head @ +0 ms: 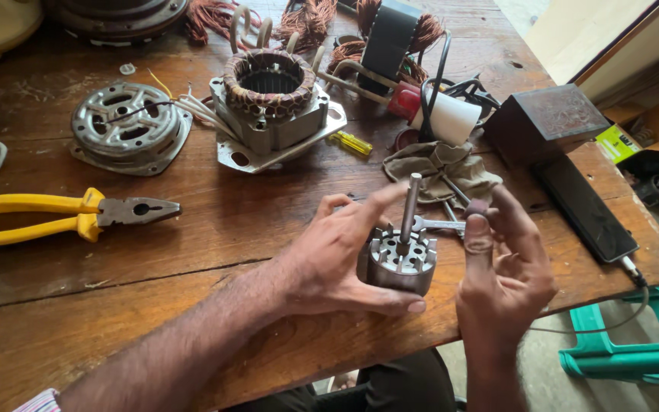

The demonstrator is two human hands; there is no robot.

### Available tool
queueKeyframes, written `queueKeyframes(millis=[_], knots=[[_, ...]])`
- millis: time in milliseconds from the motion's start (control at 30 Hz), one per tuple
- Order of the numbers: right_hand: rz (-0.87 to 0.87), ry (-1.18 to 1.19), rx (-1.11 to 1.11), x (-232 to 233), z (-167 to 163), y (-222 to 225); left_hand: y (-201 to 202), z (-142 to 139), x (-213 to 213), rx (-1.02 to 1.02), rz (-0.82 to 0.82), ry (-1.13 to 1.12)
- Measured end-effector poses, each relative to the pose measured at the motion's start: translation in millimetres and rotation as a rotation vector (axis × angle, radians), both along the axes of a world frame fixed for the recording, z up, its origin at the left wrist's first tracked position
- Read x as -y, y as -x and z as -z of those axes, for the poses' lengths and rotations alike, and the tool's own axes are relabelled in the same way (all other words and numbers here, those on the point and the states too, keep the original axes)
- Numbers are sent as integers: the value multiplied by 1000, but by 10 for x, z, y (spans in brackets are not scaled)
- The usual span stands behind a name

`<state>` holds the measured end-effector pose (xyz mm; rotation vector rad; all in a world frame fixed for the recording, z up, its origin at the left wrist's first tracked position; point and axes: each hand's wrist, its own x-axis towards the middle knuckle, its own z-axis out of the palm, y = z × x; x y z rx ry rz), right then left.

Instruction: The person disassembles a small electric motor rotor on a wooden workbench. They remove a metal retaining ring, separate the rotor from its shaft, and inspect the internal components. The person then reassembles the rotor by sliding it back onto the shaft and replacing the retaining ring.

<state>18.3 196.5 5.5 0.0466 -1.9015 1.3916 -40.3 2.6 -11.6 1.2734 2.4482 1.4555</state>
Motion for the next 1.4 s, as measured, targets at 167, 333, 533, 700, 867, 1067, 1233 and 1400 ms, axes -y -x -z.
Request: queueKeyframes(millis=[167,333,533,700,867,1067,1233,1400], knots=[[-395,293,-17,-123,186,-178,3,-15,30,-157,-3,26],[-548,274,86,-245,360,-275,-12,-3,38,-252,-52,27],[-465,264,134,-198,302,-209,-6,-18,27,-297,-62,29],[-575,268,285,-127,138,-145,-15,-48,29,-290,-54,33],[-619,221,375,-148,73,-135,-27,-63,41,-241,-33,52],[-672,279,344,-186,116,-120,-16,-68,38,-232,-27,47],[-667,261,278,-154,155,-139,-25,-75,49,-226,-5,55],[-684,319,298,-127,121,-162,9,-97,68,-204,-14,43]])
